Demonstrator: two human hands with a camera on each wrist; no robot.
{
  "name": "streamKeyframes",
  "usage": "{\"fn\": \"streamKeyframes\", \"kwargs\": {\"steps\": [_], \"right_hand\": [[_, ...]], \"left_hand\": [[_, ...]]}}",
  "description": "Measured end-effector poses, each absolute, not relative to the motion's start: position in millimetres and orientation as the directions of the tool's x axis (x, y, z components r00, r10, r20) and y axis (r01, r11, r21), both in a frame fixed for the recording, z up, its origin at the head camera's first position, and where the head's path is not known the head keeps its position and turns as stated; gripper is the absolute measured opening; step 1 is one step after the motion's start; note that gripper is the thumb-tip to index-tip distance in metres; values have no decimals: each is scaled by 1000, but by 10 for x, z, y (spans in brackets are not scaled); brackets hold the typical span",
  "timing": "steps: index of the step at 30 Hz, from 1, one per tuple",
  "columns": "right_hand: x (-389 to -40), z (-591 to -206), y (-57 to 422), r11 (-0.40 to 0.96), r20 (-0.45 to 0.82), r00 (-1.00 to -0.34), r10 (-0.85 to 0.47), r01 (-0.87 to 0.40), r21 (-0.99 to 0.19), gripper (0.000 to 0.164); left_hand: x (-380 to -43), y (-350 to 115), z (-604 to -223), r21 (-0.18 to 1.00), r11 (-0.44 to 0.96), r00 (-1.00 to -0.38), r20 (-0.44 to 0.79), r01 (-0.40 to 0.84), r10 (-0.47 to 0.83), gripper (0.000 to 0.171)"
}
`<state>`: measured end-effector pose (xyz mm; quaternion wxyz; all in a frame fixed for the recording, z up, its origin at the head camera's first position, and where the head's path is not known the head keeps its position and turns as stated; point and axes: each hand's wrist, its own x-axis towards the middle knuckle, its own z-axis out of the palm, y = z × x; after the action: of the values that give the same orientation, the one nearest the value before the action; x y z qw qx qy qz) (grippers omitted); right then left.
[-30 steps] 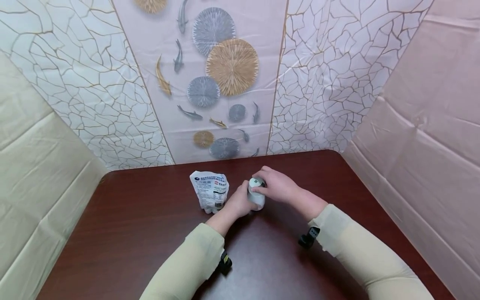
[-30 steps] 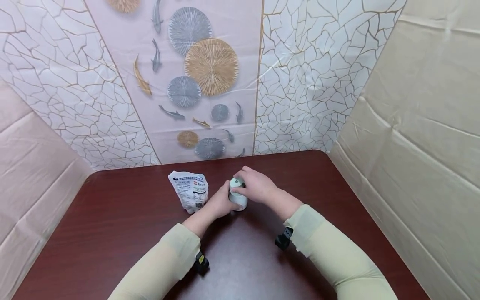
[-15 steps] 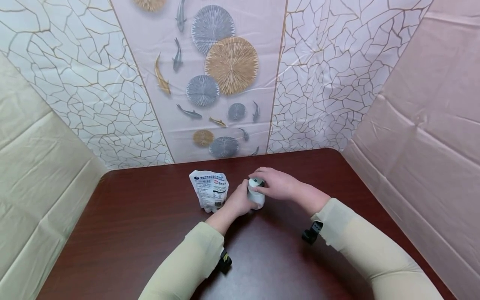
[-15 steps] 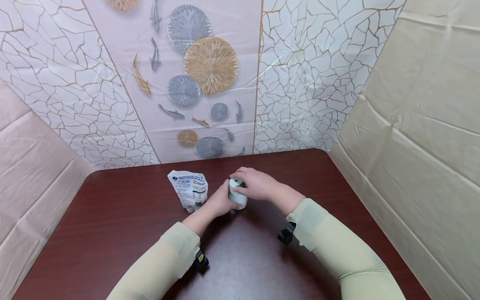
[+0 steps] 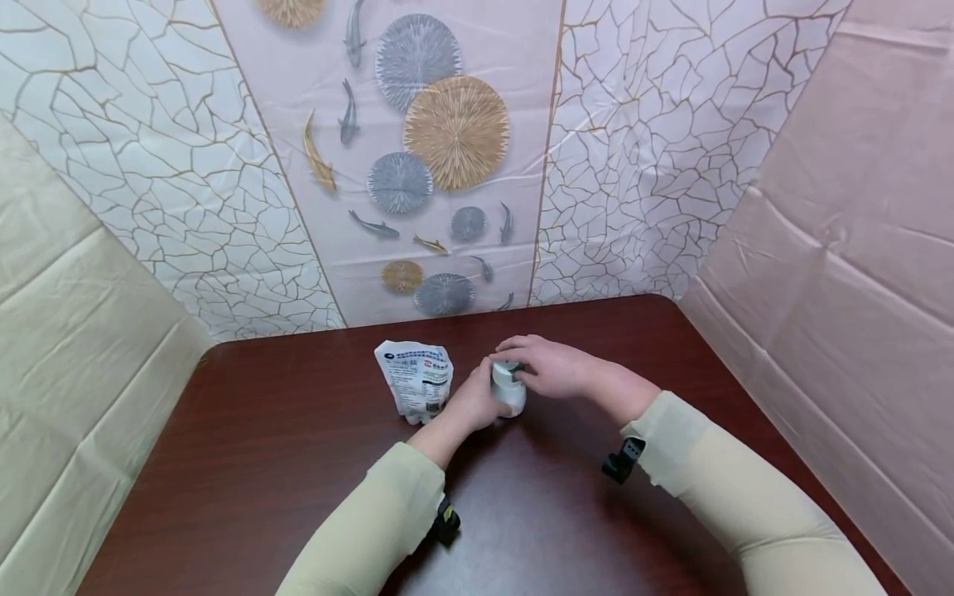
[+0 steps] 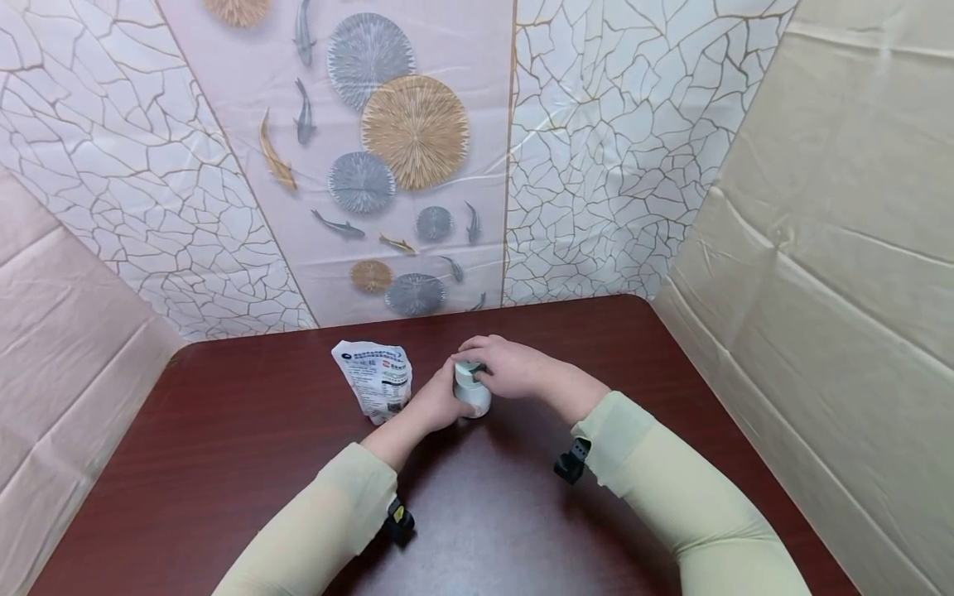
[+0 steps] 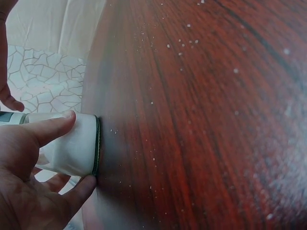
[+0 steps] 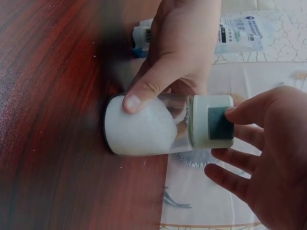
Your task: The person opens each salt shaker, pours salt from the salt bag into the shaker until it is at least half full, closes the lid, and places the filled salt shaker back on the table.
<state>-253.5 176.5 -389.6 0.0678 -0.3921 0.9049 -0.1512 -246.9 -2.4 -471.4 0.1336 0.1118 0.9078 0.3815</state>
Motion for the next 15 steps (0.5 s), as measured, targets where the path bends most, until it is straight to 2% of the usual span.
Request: {"fn": "streamKeyframes", "kwargs": {"steps": [15], "right_hand": [[-2556,-3924,1793,633,-13,-672,-741,-691,-348,42]], "left_hand": [[-2457,-13,-4711,714,691,-943,-145,110,300,94]]}}
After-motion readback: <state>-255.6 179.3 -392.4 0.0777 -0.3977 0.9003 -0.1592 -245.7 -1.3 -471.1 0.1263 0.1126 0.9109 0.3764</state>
